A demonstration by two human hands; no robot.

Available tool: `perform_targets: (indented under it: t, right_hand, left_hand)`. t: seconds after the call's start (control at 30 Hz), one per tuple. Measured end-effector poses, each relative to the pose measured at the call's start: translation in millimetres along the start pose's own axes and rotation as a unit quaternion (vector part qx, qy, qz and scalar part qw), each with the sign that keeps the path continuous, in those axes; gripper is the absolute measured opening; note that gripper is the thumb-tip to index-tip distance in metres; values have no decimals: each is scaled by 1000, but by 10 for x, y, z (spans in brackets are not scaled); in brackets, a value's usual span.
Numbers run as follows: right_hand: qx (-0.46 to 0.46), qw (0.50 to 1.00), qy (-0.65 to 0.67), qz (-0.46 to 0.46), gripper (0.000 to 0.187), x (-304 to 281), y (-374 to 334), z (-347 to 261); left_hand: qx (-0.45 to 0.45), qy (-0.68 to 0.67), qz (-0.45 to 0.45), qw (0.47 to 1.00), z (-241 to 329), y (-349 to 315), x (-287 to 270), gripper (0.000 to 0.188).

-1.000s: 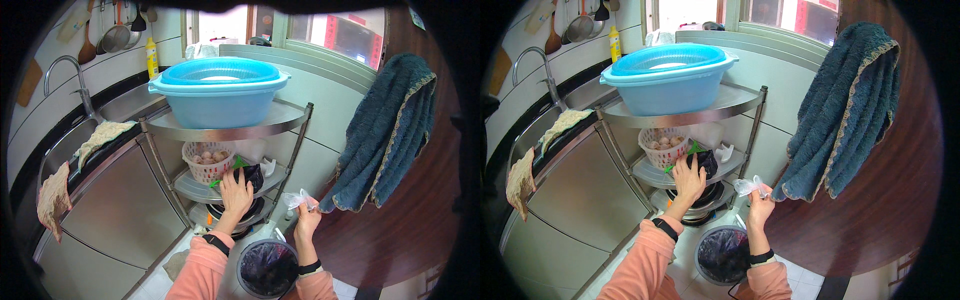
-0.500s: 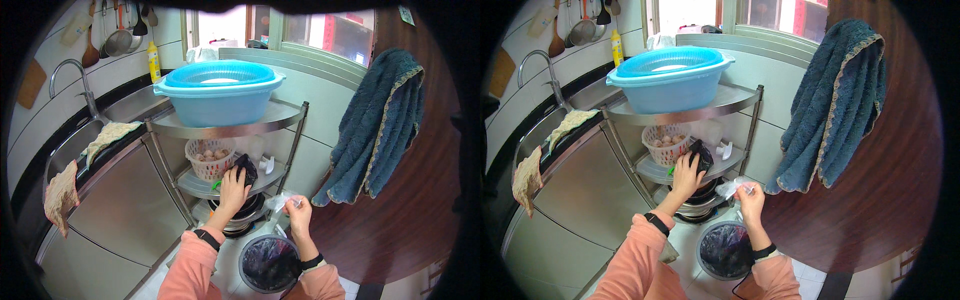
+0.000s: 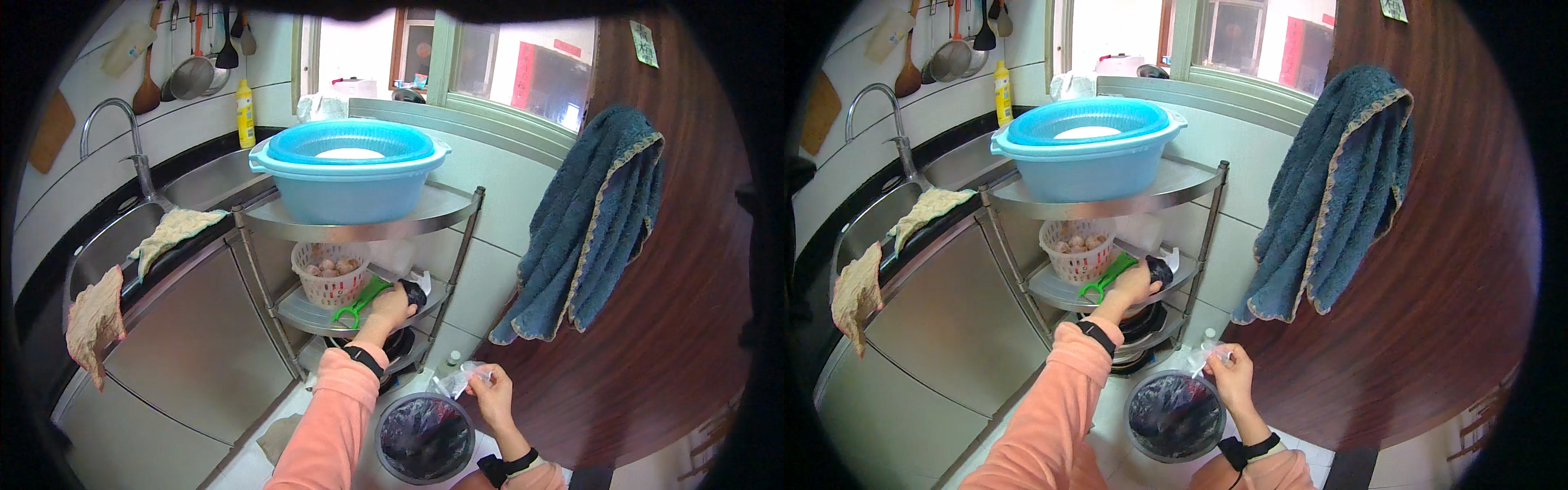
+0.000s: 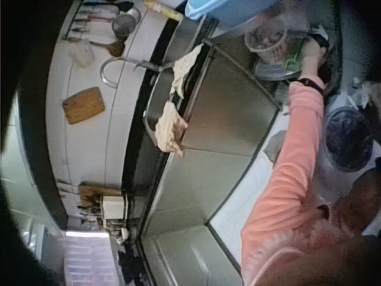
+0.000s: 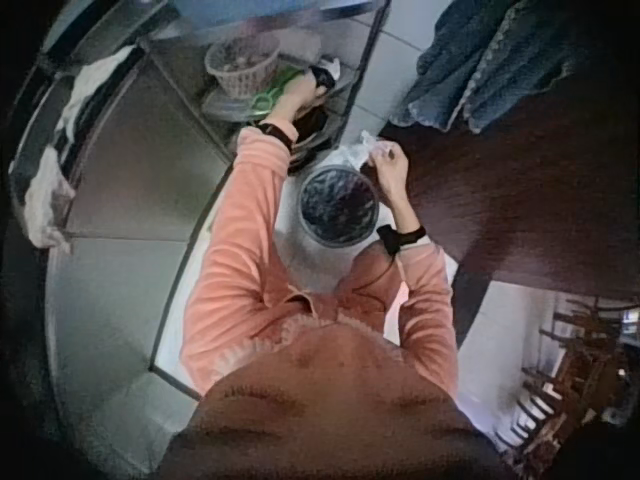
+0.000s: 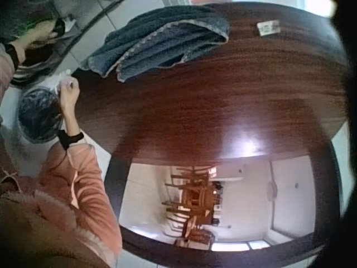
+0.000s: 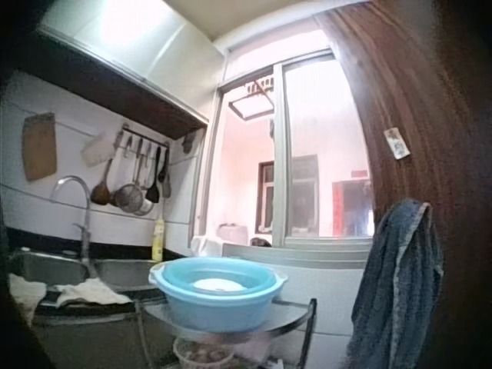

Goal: The person washes a cloth under running water in a double-basin sink, then sits on the floor to line a trash bin with a black plastic bag. They later return to the sink to rinse a small metal strainer and wash their hands.

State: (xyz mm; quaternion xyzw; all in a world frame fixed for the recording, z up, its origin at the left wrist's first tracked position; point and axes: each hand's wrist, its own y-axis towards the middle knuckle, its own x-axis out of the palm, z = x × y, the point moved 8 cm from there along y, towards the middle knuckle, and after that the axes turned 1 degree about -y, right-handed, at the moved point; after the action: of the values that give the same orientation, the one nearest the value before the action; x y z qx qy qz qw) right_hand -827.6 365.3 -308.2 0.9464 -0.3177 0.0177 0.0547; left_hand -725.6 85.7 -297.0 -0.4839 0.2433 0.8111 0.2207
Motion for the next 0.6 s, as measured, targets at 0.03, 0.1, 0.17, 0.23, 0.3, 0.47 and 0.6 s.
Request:
perform_targets:
  t: [0.03,0.1,0.17,0.23,0.3,0.47,0.6]
  right_hand:
    - [-2,1000,3,0,12,-30,-25,-13]
    - [0,1000,-2,2,12,-61,-57,-35]
    - [4,1000,0,9,12,-69,-79,-64]
    - [-13,1000,-15,9,11,-36,-63,-143]
    - [-20,1000,-12,16,10,24,-23,-216]
    - [-19,998,18,48,12,165,162,-363]
    - [-21,998,13,57,14,329,297,-365]
  left_hand:
    - [-12,-9,-22,1000,-47,33,10,55]
    - [8,49,-16,999,-56,54,-28,55]
    - [12,113,-11,993,-68,45,-39,55]
    - [58,193,97,975,34,-22,-171,55]
    - [72,217,140,963,66,-101,-226,56]
    - [18,120,150,981,-36,-356,-447,59]
    - [180,28,292,939,409,-944,-892,40]
